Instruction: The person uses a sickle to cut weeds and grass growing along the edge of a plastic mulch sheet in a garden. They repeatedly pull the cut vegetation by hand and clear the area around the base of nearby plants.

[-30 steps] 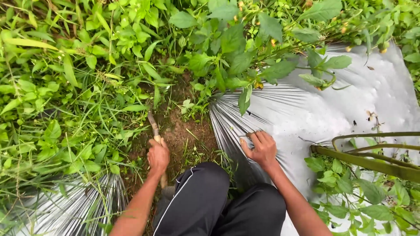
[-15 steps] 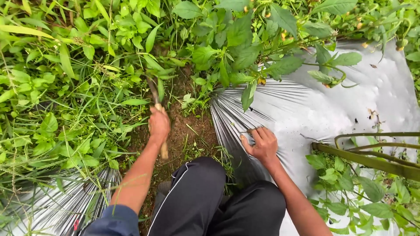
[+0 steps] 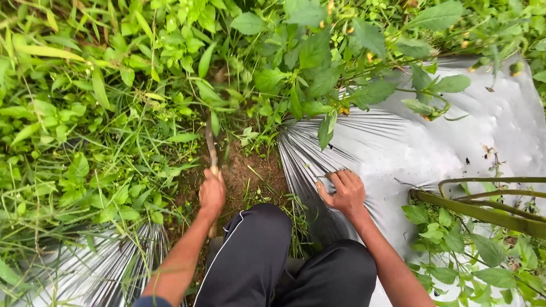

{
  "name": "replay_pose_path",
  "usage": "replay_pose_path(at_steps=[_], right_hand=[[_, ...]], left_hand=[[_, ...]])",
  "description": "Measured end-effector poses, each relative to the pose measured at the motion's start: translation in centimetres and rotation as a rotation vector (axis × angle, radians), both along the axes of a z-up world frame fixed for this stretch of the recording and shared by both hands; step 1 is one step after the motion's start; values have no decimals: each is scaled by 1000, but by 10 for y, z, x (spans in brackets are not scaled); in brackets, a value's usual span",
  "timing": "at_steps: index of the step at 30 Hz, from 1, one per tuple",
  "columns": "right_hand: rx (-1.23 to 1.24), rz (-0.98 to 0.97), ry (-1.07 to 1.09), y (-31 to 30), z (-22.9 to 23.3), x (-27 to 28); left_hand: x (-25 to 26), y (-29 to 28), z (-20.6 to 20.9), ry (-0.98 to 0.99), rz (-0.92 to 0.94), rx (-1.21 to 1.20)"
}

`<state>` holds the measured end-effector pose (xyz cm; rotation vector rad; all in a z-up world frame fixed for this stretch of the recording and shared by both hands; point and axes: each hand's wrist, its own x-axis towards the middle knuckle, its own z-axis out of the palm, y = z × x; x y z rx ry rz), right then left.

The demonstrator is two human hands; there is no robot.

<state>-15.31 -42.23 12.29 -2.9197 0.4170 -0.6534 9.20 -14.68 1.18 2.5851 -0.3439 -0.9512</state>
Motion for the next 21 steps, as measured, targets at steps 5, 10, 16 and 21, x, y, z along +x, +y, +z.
replay_pose_path(at_steps=[5, 10, 16, 21], right_hand=[[-7, -13, 15, 0, -9, -6], [29, -24, 30, 2, -2, -4], [59, -55, 31, 6, 7, 1], [54, -82, 68, 3, 8, 4]], left_hand=[[35, -11, 40, 23, 27, -15], [39, -18, 40, -117, -81, -11], [-3, 57, 15, -61, -227, 117], [-3, 90, -3, -365, -263, 69]])
